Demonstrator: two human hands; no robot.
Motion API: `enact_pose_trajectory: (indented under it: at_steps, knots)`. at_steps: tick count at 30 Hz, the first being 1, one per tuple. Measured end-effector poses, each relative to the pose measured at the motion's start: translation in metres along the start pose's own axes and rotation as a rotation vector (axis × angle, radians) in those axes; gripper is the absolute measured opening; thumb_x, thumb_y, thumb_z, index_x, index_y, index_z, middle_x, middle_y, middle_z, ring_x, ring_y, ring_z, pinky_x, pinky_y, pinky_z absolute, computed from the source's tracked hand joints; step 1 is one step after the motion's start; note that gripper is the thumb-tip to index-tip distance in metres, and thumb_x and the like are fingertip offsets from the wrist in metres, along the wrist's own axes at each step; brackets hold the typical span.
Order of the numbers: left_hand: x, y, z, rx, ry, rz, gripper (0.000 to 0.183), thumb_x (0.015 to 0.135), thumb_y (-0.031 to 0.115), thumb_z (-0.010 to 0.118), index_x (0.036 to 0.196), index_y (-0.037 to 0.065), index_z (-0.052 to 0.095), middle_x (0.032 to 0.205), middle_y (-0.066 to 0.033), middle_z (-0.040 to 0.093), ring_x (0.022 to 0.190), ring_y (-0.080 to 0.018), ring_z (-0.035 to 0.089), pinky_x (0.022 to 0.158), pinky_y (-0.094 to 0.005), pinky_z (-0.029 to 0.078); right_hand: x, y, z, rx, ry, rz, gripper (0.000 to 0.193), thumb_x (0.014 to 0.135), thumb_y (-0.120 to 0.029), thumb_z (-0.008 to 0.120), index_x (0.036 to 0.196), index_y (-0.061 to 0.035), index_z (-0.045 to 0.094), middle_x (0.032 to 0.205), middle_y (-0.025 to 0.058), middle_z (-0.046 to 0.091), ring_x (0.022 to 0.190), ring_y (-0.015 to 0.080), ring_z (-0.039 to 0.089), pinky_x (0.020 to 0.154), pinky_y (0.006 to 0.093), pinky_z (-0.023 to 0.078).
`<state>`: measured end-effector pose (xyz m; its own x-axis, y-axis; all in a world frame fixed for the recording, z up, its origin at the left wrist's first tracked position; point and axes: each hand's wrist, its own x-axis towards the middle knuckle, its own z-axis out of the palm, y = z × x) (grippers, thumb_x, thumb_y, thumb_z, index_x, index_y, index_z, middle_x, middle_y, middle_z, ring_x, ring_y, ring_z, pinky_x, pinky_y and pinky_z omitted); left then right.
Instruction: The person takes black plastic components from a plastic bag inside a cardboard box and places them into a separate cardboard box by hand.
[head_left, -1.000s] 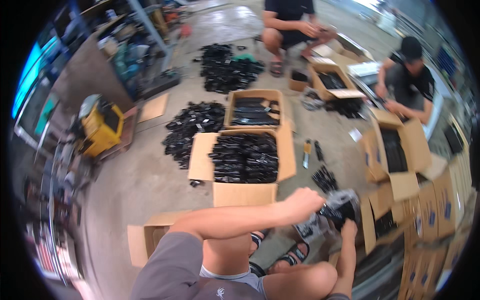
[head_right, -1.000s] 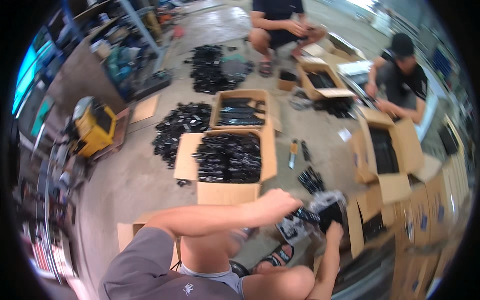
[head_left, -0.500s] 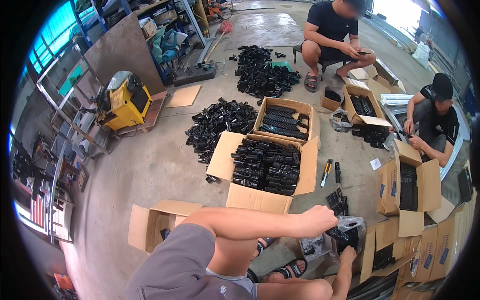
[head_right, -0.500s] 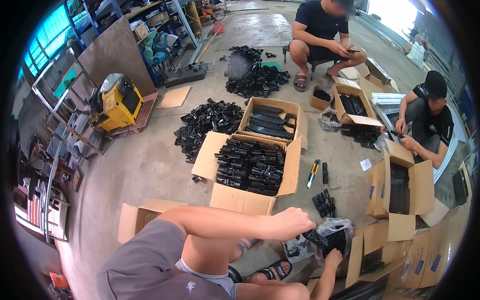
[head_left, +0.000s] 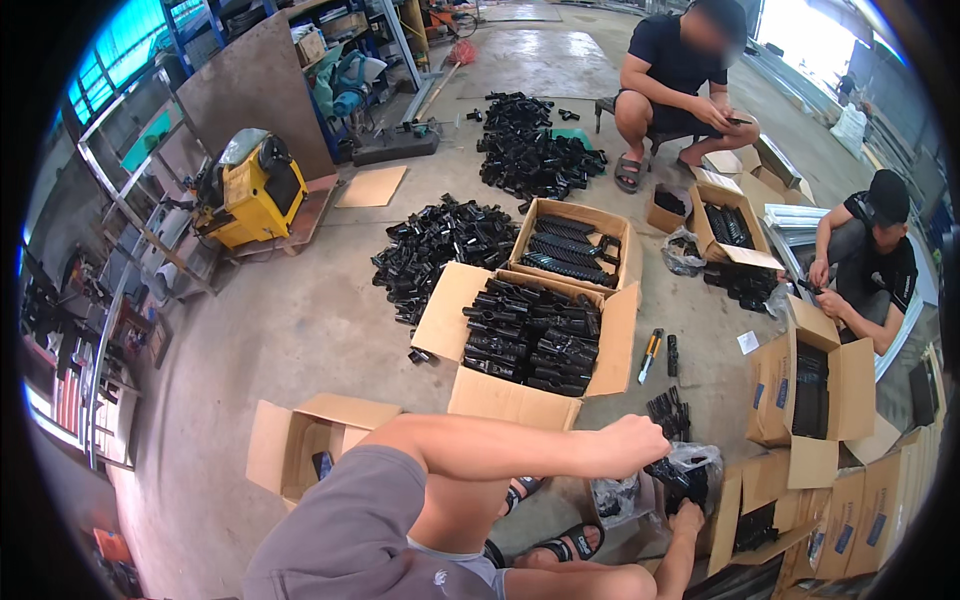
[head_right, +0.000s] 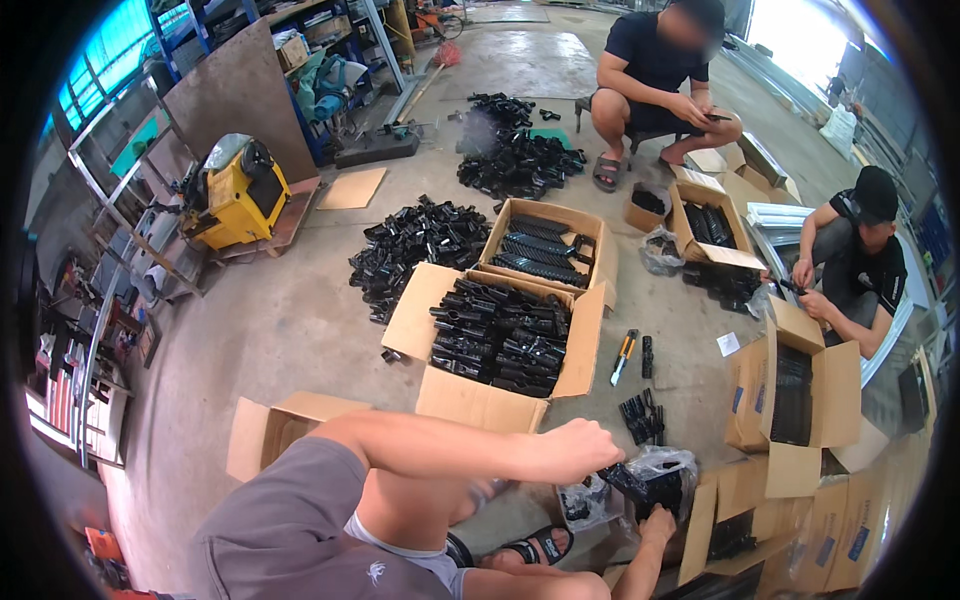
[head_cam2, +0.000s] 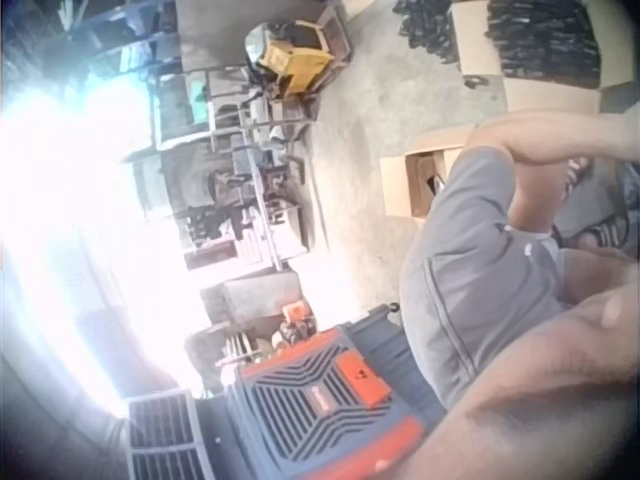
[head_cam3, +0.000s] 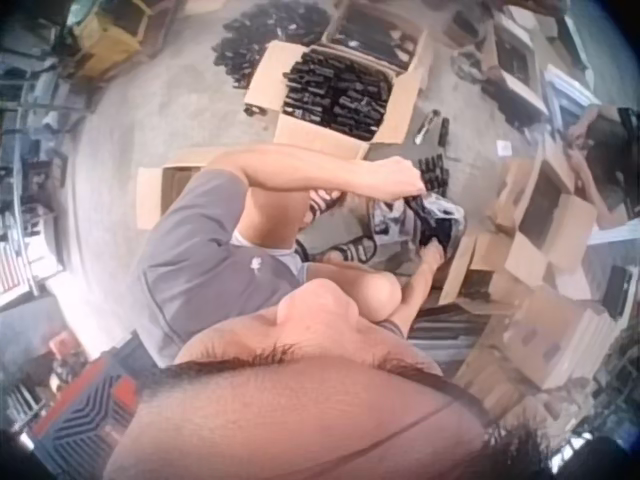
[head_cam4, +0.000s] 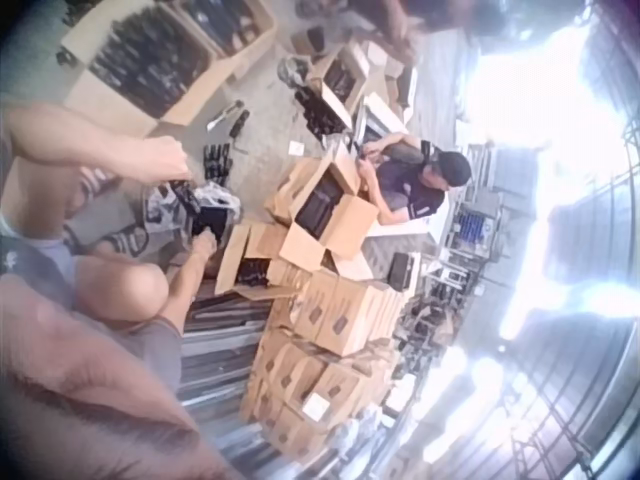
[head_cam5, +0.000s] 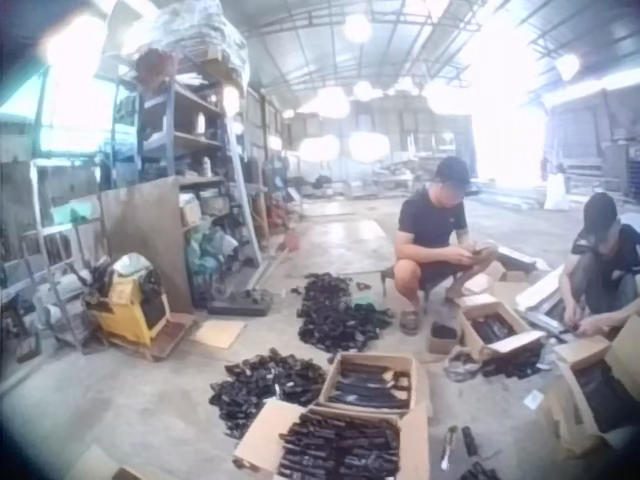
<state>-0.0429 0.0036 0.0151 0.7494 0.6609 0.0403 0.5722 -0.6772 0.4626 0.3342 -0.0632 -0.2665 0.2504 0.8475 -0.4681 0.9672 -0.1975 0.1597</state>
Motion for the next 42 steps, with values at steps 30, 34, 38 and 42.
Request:
enact_pose_trajectory:
  at_steps: [30, 34, 38, 42]
  knots:
    - [0.000, 0.009, -0.015, 0.009, -0.059, 0.021, 0.040, 0.071, 0.006, 0.071, 0.111, 0.009, 0.070, 0.087, -0.0189, 0.071, 0.087, -0.0392, 0.070, 0.075, -0.0481, 0.056, -0.138, -0.019, -0.090, 3.151, 0.146, -0.395, 0.017, 0.092, -0.020, 0.051, 0.083, -0.0060, 0.049, 0.069, 0.0024, 0.039, 0.061, 0.0153, 0.038, 0.056, 0.0302, 0.033]
    - [0.006, 0.016, -0.012, 0.018, -0.061, 0.017, 0.043, 0.072, 0.008, 0.072, 0.114, 0.009, 0.070, 0.088, -0.0205, 0.071, 0.086, -0.0395, 0.070, 0.076, -0.0488, 0.056, -0.148, -0.005, -0.119, 3.056, -0.023, -0.559, 0.018, 0.095, -0.020, 0.051, 0.082, -0.0073, 0.049, 0.066, 0.0011, 0.038, 0.056, 0.0136, 0.037, 0.051, 0.0281, 0.031]
    - [0.001, 0.025, -0.026, 0.023, -0.047, -0.021, 0.044, 0.073, 0.009, 0.073, 0.116, 0.010, 0.070, 0.090, -0.0197, 0.072, 0.087, -0.0381, 0.070, 0.078, -0.0481, 0.057, -0.148, -0.005, -0.157, 2.710, -0.056, -0.465, 0.020, 0.101, -0.023, 0.053, 0.098, -0.0044, 0.060, 0.072, -0.0002, 0.046, 0.056, 0.0107, 0.040, 0.050, 0.0247, 0.031]
    - [-0.009, 0.013, -0.023, 0.019, 0.046, -0.021, 0.044, 0.072, 0.011, 0.075, 0.117, 0.011, 0.070, 0.088, -0.0177, 0.072, 0.082, -0.0365, 0.070, 0.076, -0.0461, 0.057, -0.184, -0.038, -0.236, 2.389, 0.069, -0.188, 0.020, 0.101, -0.021, 0.058, 0.109, -0.0027, 0.061, 0.084, 0.0029, 0.055, 0.060, 0.0092, 0.045, 0.051, 0.0222, 0.035]
